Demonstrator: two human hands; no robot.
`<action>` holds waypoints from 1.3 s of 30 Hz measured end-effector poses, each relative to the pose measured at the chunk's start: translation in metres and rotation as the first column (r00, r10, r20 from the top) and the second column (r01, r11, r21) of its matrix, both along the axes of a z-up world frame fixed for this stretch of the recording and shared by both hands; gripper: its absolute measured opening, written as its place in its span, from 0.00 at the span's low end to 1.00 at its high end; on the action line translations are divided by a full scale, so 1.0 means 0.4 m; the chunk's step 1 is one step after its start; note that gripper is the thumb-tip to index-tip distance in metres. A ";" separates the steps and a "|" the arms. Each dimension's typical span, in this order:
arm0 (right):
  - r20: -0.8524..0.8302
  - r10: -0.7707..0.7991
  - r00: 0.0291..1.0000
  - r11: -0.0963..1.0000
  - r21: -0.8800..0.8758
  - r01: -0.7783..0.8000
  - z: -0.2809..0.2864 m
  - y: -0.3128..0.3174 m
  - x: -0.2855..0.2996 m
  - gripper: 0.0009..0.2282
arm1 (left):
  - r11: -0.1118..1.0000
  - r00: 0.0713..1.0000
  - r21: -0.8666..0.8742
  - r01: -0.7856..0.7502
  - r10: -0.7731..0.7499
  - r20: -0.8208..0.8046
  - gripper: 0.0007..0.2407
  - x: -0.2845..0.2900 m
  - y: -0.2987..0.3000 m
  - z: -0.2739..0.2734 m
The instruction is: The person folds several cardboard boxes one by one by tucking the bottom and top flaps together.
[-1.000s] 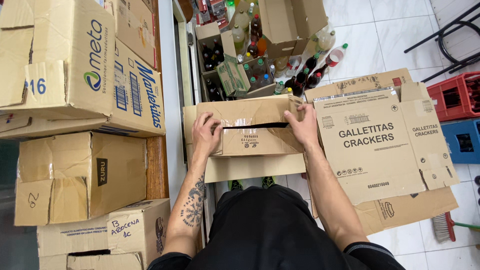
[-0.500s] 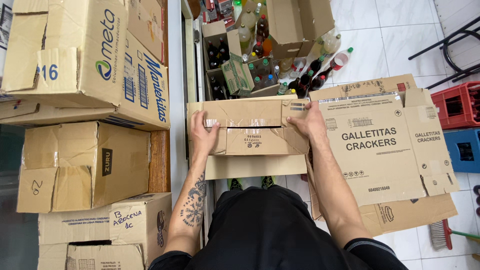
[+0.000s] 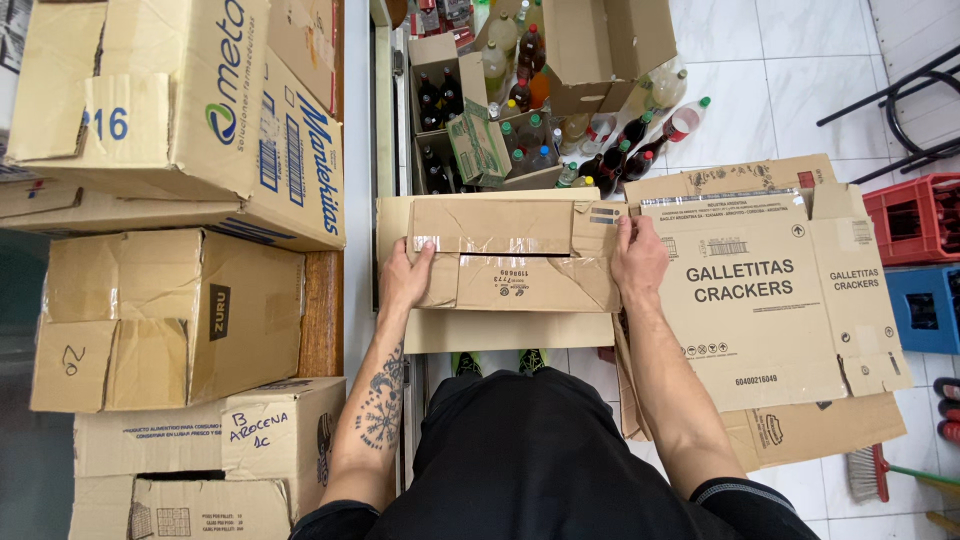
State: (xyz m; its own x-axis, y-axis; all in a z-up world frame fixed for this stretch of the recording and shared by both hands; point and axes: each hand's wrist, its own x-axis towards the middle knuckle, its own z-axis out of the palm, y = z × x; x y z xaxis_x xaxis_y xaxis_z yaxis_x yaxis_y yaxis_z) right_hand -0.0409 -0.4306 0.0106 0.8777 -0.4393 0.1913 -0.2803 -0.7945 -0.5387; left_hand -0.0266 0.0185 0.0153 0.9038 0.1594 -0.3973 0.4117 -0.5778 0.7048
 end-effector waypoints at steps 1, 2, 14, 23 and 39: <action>0.001 0.004 1.000 1.000 0.000 -0.004 0.008 0.002 0.001 0.17 | 1.000 1.000 0.000 -0.004 0.004 0.001 0.32 0.005 0.004 -0.005; 0.010 -0.005 1.000 0.999 0.047 0.005 0.016 0.005 0.003 0.17 | 1.000 1.000 0.004 -0.015 0.015 -0.007 0.32 0.011 0.009 -0.010; -0.017 0.230 0.973 0.773 0.611 -0.172 0.060 -0.053 -0.093 0.32 | 0.897 0.871 -0.197 -0.396 0.435 0.227 0.18 0.020 -0.005 -0.053; -0.070 0.218 0.974 0.834 0.532 -0.148 0.056 0.007 -0.137 0.53 | 0.846 0.809 -0.236 -0.479 0.529 0.256 0.14 0.003 0.005 -0.137; 0.150 0.230 0.961 0.667 0.695 -0.268 -0.085 -0.051 -0.066 0.39 | 0.933 0.932 -0.104 -0.346 0.329 -0.150 0.37 -0.113 -0.027 0.063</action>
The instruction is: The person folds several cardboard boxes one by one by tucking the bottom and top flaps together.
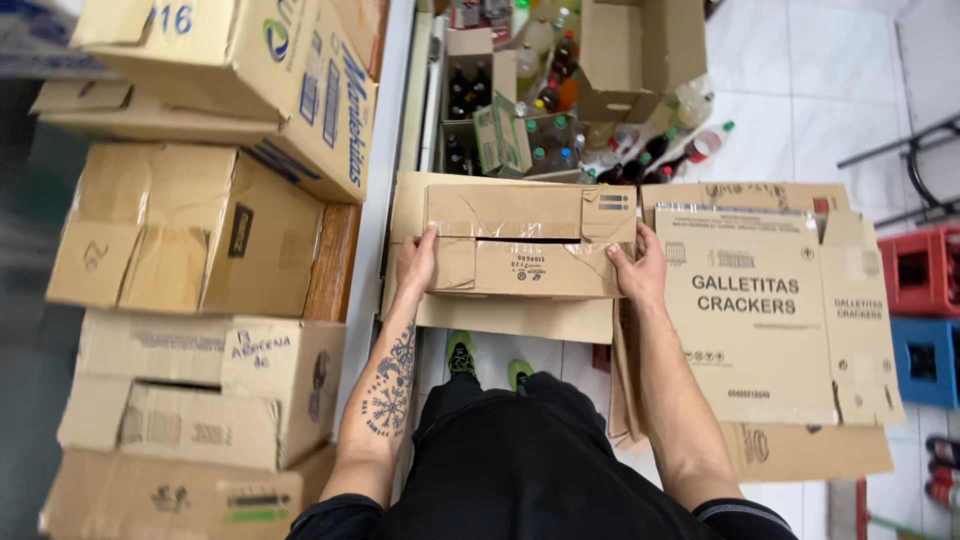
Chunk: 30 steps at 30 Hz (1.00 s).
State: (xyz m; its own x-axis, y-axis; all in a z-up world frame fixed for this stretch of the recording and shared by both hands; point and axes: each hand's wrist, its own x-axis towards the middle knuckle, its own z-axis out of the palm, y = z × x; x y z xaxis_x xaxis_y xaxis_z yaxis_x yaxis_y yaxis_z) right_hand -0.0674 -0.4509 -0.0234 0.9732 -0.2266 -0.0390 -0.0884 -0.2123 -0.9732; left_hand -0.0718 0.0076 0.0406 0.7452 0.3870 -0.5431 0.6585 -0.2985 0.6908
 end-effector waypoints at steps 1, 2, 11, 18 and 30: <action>0.007 0.027 1.000 1.000 0.003 -0.027 -0.005 -0.012 0.014 0.39 | 1.000 1.000 0.003 -0.027 0.027 0.007 0.37 -0.024 -0.007 0.016; 0.013 0.045 0.999 0.999 0.002 -0.045 -0.013 -0.022 0.023 0.38 | 0.997 0.998 -0.058 -0.047 0.049 0.043 0.37 -0.051 -0.014 0.032; 0.015 0.210 0.978 0.972 0.105 -0.211 0.069 -0.075 0.028 0.34 | 0.969 0.964 -0.158 -0.191 0.215 0.155 0.35 -0.323 -0.091 0.135; 0.153 0.321 0.935 0.911 0.222 -0.349 0.326 -0.045 0.004 0.29 | 0.964 0.887 -0.223 -0.146 0.227 0.401 0.34 -0.526 -0.081 0.225; 0.421 0.356 0.834 0.710 0.459 -0.535 0.631 -0.022 -0.032 0.43 | 0.994 0.633 0.011 0.110 -0.079 0.770 0.51 -0.828 -0.053 0.611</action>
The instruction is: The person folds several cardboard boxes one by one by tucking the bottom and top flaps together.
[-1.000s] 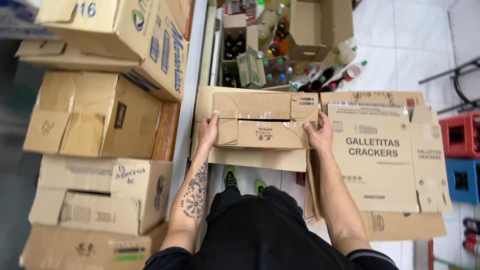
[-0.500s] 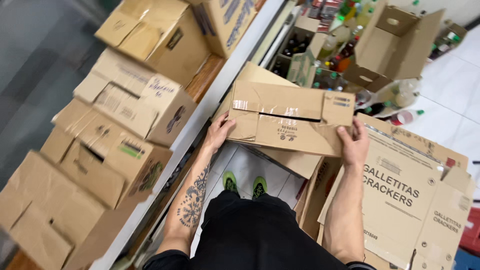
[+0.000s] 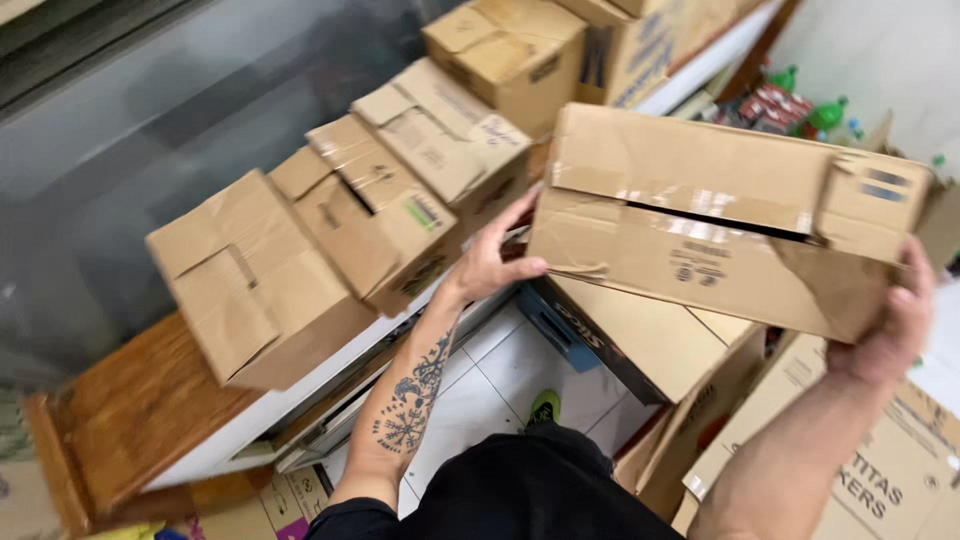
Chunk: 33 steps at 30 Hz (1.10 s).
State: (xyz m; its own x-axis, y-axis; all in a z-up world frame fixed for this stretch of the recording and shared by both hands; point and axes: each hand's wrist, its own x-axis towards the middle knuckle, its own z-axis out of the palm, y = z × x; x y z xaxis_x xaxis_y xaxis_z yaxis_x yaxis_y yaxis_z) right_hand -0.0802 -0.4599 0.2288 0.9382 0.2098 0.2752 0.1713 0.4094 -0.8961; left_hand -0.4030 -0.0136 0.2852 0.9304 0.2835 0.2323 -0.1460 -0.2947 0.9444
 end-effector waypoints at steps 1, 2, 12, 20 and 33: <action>0.014 0.028 1.000 1.000 0.002 -0.028 0.008 -0.004 -0.009 0.43 | 1.000 1.000 0.002 -0.028 0.028 0.014 0.51 -0.041 0.002 0.019; 0.033 0.063 0.997 0.998 0.023 -0.064 0.013 -0.017 -0.023 0.38 | 0.999 1.000 0.044 -0.014 0.014 0.006 0.52 -0.081 -0.001 0.035; -0.113 0.169 0.979 0.981 -0.080 -0.179 0.112 0.115 -0.287 0.37 | 0.990 0.990 0.010 -0.139 0.139 0.027 0.48 -0.447 -0.072 -0.092; -0.198 0.191 0.961 0.962 -0.159 -0.223 0.105 0.116 -0.318 0.30 | 0.969 0.969 -0.026 -0.245 0.245 -0.017 0.49 -0.554 -0.208 -0.133; -0.269 0.376 0.887 0.816 -0.356 -0.454 -0.104 0.161 -0.272 0.38 | 0.748 0.819 -0.336 -0.572 0.542 -0.188 0.40 -0.737 -0.481 -0.296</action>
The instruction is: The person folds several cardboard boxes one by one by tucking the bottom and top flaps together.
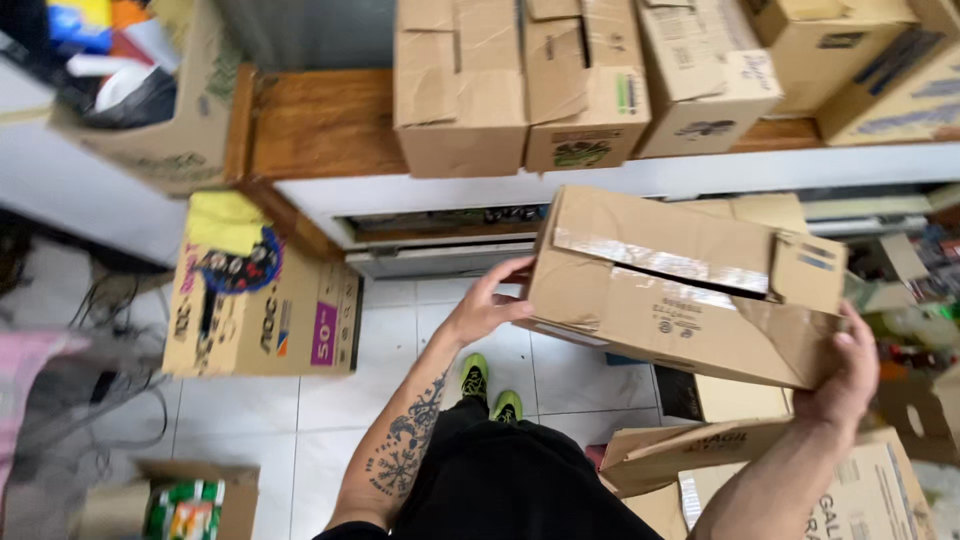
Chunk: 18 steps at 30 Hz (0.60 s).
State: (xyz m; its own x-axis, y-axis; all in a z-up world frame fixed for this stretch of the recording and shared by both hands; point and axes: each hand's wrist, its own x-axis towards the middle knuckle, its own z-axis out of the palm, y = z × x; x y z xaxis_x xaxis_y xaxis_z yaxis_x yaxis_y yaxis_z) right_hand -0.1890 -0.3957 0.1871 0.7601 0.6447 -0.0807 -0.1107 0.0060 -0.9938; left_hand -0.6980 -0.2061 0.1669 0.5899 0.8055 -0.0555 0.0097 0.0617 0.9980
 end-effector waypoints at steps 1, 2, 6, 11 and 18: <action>0.002 0.034 0.999 0.999 -0.004 -0.034 -0.023 0.040 -0.016 0.38 | 0.999 0.999 -0.004 -0.034 0.034 0.002 0.40 -0.046 -0.023 0.003; 0.017 0.133 0.991 0.991 -0.029 -0.132 -0.046 0.078 -0.036 0.35 | 0.992 0.994 -0.072 -0.105 0.102 -0.047 0.39 -0.095 -0.050 0.006; 0.016 0.463 0.886 0.885 -0.052 -0.462 -0.145 0.278 -0.154 0.29 | 0.944 0.945 -0.049 -0.326 0.325 -0.015 0.28 -0.346 -0.133 -0.119; 0.055 0.696 0.716 0.717 -0.019 -0.697 -0.193 0.497 -0.526 0.31 | 0.725 0.747 -0.233 -0.648 0.665 -0.011 0.28 -0.679 -0.324 -0.147; 0.000 0.957 0.290 0.290 -0.041 -0.956 -0.121 0.741 -1.012 0.40 | 0.424 0.450 0.194 -0.885 0.885 0.119 0.26 -1.023 -0.453 -0.163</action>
